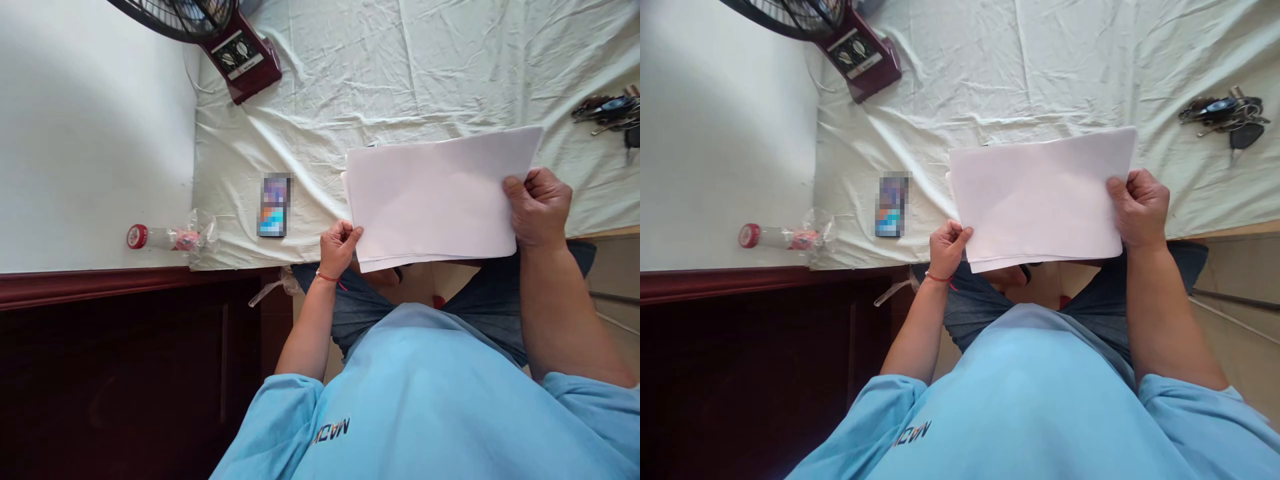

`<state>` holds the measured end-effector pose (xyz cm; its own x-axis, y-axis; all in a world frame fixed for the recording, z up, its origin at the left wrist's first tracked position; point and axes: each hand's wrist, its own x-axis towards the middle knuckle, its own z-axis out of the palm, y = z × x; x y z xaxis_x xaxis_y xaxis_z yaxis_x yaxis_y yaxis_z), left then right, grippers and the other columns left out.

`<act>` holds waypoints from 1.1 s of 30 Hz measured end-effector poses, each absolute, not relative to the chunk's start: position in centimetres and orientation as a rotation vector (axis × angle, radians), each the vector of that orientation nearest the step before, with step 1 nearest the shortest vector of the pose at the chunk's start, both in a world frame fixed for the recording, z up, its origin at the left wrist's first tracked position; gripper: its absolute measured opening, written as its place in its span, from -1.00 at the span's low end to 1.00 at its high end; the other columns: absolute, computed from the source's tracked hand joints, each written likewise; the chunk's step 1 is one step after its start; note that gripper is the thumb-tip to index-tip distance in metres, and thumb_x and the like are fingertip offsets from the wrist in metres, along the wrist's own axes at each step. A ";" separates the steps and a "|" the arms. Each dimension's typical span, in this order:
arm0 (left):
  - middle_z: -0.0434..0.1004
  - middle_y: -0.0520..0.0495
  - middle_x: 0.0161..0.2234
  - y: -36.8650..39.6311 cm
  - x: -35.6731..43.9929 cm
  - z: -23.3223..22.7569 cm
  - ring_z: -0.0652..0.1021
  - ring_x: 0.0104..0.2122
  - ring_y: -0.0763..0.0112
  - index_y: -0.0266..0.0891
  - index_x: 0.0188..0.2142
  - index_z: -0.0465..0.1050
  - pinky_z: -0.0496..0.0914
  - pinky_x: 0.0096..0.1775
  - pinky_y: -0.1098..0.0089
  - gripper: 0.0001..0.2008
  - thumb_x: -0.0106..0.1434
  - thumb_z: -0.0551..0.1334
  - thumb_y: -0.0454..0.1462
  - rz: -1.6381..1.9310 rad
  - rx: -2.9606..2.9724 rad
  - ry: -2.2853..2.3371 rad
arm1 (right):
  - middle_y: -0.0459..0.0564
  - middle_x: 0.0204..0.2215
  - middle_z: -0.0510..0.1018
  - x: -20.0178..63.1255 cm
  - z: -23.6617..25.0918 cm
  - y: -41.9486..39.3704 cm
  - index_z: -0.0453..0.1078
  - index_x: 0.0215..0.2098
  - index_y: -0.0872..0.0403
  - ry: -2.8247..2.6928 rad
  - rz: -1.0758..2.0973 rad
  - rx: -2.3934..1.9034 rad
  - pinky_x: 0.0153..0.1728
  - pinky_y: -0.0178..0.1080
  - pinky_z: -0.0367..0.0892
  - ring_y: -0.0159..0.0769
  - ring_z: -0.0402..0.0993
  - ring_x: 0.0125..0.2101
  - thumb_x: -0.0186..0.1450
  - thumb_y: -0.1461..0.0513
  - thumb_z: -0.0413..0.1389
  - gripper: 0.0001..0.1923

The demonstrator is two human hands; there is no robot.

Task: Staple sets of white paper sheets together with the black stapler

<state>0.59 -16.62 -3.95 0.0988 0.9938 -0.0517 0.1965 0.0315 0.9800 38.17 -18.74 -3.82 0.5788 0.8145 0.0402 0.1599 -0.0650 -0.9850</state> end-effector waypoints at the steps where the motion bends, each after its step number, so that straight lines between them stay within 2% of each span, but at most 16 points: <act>1: 0.16 0.14 -0.54 -16.6 0.6 -3.9 0.17 -0.51 0.53 -0.18 -0.45 0.32 0.07 -0.43 0.38 -0.38 0.21 0.47 0.26 1.005 1.379 1.305 | -0.13 -0.50 0.39 38.2 -3.8 -18.7 0.43 -0.35 0.05 -0.849 0.668 -1.571 -0.39 -0.28 0.15 -0.45 0.16 -0.45 0.03 -0.25 0.47 -0.36; 6: 0.02 0.12 -0.59 -16.5 0.9 -3.3 0.09 -0.52 0.52 -0.19 -0.58 0.15 0.06 -0.41 0.33 -0.25 0.32 0.32 0.33 1.038 1.490 1.363 | -0.15 -0.49 0.36 38.4 -4.1 -18.8 0.42 -0.38 0.07 -0.875 0.720 -1.514 -0.36 -0.29 0.19 -0.48 0.14 -0.45 0.07 -0.24 0.49 -0.36; 8: 0.05 0.12 -0.58 -16.6 0.8 -3.3 0.11 -0.51 0.52 -0.19 -0.57 0.20 0.07 -0.41 0.34 -0.28 0.33 0.33 0.31 1.037 1.475 1.333 | -0.16 -0.50 0.36 38.6 -4.2 -18.8 0.42 -0.39 0.08 -0.873 0.714 -1.517 -0.36 -0.30 0.20 -0.49 0.14 -0.45 0.05 -0.27 0.49 -0.34; 11: 0.22 0.10 -0.52 -16.7 0.4 -3.7 0.22 -0.49 0.51 -0.20 -0.43 0.38 0.13 -0.40 0.38 -0.40 0.27 0.43 0.25 0.999 1.387 1.234 | -0.16 -0.50 0.36 38.6 -4.2 -18.8 0.41 -0.39 0.07 -0.867 0.707 -1.543 -0.37 -0.30 0.20 -0.48 0.15 -0.44 0.02 -0.29 0.48 -0.32; 13: 0.23 0.11 -0.50 -16.7 0.1 -4.0 0.23 -0.49 0.51 -0.19 -0.40 0.40 0.13 -0.40 0.38 -0.43 0.23 0.48 0.22 0.985 1.348 1.215 | -0.15 -0.49 0.37 38.6 -4.1 -18.7 0.40 -0.39 0.06 -0.864 0.709 -1.557 -0.36 -0.30 0.21 -0.47 0.16 -0.43 0.03 -0.27 0.48 -0.34; 17: 0.09 0.13 -0.55 -16.6 0.2 -4.0 0.13 -0.51 0.53 -0.19 -0.49 0.27 0.03 -0.42 0.36 -0.39 0.27 0.45 0.21 0.986 1.389 1.273 | -0.15 -0.51 0.30 38.5 -3.9 -18.8 0.33 -0.45 0.06 -0.877 0.704 -1.558 -0.35 -0.28 0.20 -0.46 0.13 -0.43 0.08 -0.23 0.46 -0.36; 22: 0.01 0.13 -0.59 -16.4 0.4 -3.4 0.08 -0.52 0.54 -0.21 -0.58 0.14 0.04 -0.42 0.36 -0.28 0.36 0.35 0.24 1.023 1.477 1.297 | -0.17 -0.54 0.18 38.7 -4.1 -18.8 0.25 -0.51 0.07 -0.919 0.690 -1.538 -0.38 -0.30 0.12 -0.48 0.06 -0.44 0.09 -0.30 0.44 -0.27; 24: 0.03 0.14 -0.58 -16.5 0.2 -3.4 0.09 -0.52 0.55 -0.21 -0.56 0.20 0.04 -0.43 0.38 -0.32 0.35 0.37 0.23 1.011 1.441 1.258 | -0.18 -0.55 0.15 38.9 -4.3 -18.8 0.21 -0.53 0.08 -0.921 0.674 -1.513 -0.39 -0.31 0.09 -0.50 0.04 -0.45 0.08 -0.32 0.45 -0.23; 28: 0.28 0.11 -0.49 -16.6 -0.3 -3.9 0.25 -0.49 0.54 -0.21 -0.37 0.44 0.14 -0.41 0.43 -0.48 0.22 0.52 0.14 0.960 1.321 1.150 | -0.20 -0.54 0.15 39.2 -4.7 -18.6 0.20 -0.53 0.10 -0.926 0.655 -1.494 -0.40 -0.33 0.06 -0.54 0.01 -0.46 0.08 -0.33 0.45 -0.21; 33: 0.14 0.15 -0.55 -16.6 -0.1 -4.3 0.15 -0.52 0.56 -0.21 -0.47 0.33 0.05 -0.45 0.42 -0.44 0.25 0.50 0.13 0.999 1.341 1.232 | -0.20 -0.55 0.12 39.2 -4.7 -18.5 0.18 -0.53 0.09 -0.926 0.642 -1.510 -0.41 -0.34 0.05 -0.52 0.01 -0.45 0.06 -0.35 0.44 -0.19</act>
<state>-0.08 -16.57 -4.32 0.1336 0.9894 -0.0574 0.1481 0.0373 0.9883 39.22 -18.54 -4.72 0.5321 0.8394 0.1106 0.1913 0.0081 -0.9815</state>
